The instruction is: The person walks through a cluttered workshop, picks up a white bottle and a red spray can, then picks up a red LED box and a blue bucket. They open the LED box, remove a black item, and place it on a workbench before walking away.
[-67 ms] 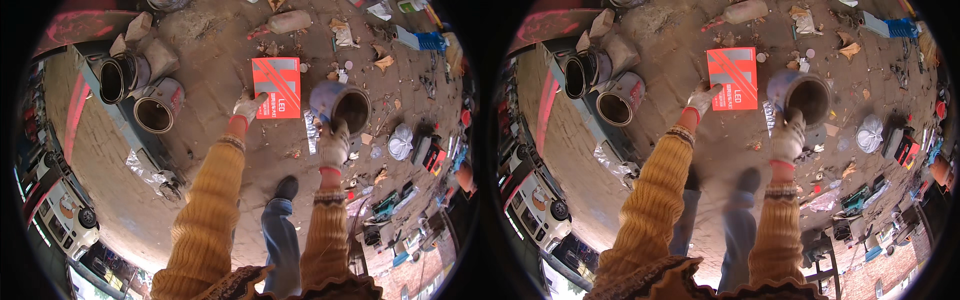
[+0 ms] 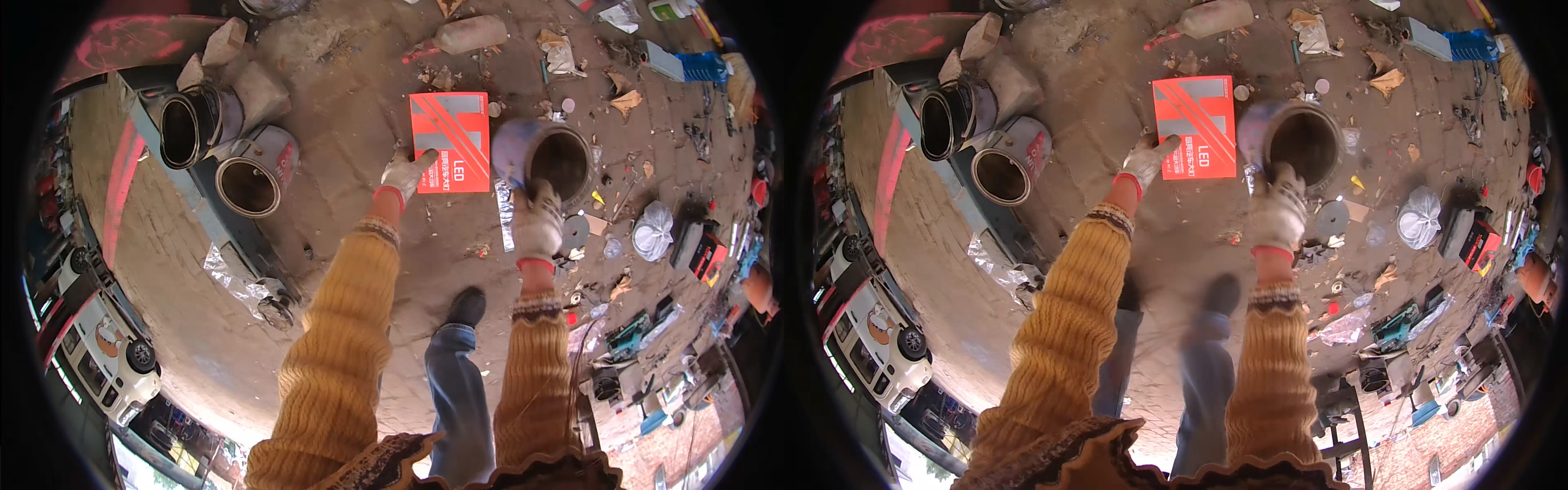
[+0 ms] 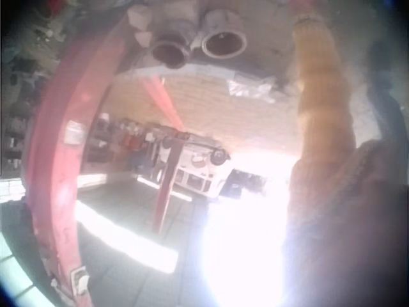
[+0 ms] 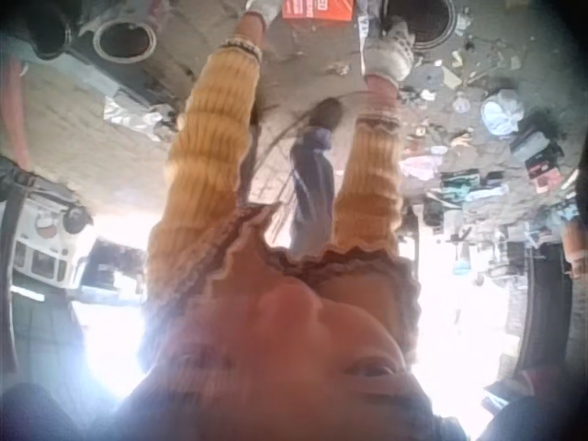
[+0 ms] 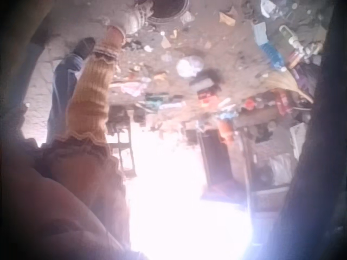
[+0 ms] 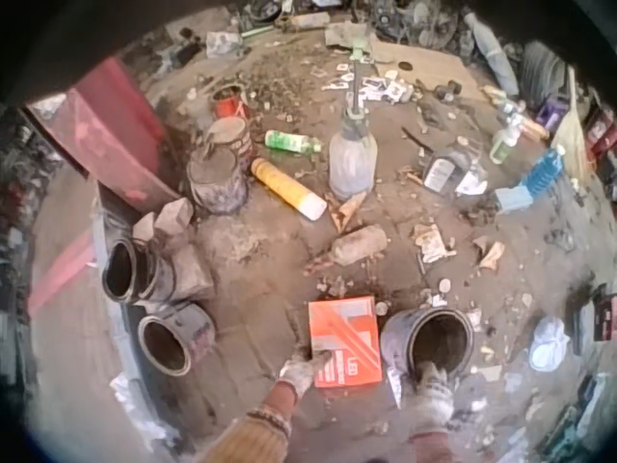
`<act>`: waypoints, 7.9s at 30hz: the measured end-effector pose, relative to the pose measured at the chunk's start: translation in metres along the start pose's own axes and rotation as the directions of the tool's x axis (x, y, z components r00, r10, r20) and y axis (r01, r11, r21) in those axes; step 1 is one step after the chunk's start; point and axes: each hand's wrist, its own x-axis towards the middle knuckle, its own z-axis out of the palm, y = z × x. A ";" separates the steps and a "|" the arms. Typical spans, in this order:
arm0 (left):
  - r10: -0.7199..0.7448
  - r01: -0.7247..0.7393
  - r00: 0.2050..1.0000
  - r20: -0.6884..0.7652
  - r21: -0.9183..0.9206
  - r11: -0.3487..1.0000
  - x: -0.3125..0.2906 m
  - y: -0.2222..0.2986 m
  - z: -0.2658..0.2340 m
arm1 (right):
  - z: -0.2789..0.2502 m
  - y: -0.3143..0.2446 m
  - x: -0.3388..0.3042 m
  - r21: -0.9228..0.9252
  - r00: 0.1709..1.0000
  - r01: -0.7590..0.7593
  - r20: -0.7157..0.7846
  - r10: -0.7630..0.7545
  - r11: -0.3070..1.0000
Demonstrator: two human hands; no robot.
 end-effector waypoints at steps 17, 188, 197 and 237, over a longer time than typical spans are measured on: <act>-0.277 0.363 0.932 0.235 -0.619 0.697 -0.217 -0.146 0.010 | -0.021 0.072 -0.188 0.263 0.830 -0.402 0.510 0.227 0.877; -0.862 -0.858 0.467 0.197 -0.133 -0.495 -0.976 -0.882 -2.469 | 1.138 -2.722 -1.757 0.246 -0.168 0.969 0.706 -0.688 0.015; -0.924 -0.926 0.373 0.088 -0.025 -0.376 -0.969 -0.854 -2.485 | 1.003 -2.519 -1.709 0.212 -0.230 0.973 0.884 -0.407 -0.090; -0.916 -0.876 -0.389 -0.095 -0.269 0.400 -1.335 -0.783 -2.110 | 0.399 -2.051 -2.069 0.307 -0.723 0.677 0.449 0.525 0.669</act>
